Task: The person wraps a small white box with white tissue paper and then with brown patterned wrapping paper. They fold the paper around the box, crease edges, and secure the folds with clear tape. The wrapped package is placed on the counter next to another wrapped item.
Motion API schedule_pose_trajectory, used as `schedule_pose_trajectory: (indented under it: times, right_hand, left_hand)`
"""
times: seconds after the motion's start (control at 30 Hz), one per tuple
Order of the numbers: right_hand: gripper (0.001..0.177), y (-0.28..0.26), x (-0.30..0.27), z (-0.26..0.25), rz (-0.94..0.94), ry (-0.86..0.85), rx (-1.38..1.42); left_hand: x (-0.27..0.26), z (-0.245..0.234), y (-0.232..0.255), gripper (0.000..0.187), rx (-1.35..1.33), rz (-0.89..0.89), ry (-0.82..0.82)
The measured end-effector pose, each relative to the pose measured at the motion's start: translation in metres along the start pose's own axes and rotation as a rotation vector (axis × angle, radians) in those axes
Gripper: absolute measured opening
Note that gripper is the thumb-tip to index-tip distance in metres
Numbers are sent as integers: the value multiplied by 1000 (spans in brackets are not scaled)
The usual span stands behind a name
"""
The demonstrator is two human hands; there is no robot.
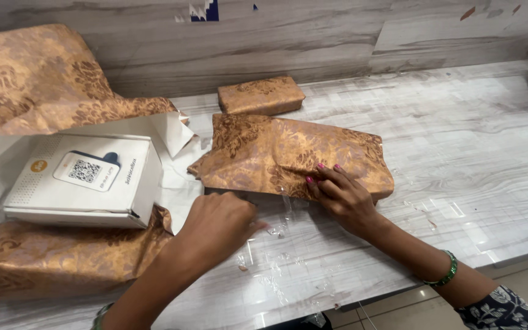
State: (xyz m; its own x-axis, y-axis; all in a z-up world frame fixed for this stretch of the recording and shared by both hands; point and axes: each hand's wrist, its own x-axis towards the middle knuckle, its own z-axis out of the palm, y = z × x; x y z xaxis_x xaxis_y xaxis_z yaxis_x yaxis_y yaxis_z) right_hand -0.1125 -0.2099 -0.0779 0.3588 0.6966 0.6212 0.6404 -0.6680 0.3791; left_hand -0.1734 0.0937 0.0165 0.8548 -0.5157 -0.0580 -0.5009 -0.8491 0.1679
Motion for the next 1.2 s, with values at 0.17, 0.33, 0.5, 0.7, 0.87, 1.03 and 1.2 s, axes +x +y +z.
schedule_pose_trajectory:
  times: [0.17,0.33,0.5,0.7,0.87,1.03,1.2]
  right_hand:
    - [39,-3,-5,-2,-11,-33,-29]
    - [32,-6,-7,0,-6,-9,-27]
    - [19,-5,-1,-4,-68,51,46]
    - [37,25,17,-24,619,-530,490]
    - [74,50,52,-8,432,-242,336]
    - [104,52,57,2,469,-588,331]
    - [111,51,60,1,428,-647,213]
  left_hand:
    - [83,-66,26,56,-319,258,197]
    - [187,-32,21,96,-53,129,-12]
    - [201,13,4,96,-29,20,22]
    - [214,29,-5,90,-14,46,69]
    - [223,51,-13,75,-55,144,266]
    - [216,60,-21,71,55,162,302]
    - [181,45,-25,86,129,216,259]
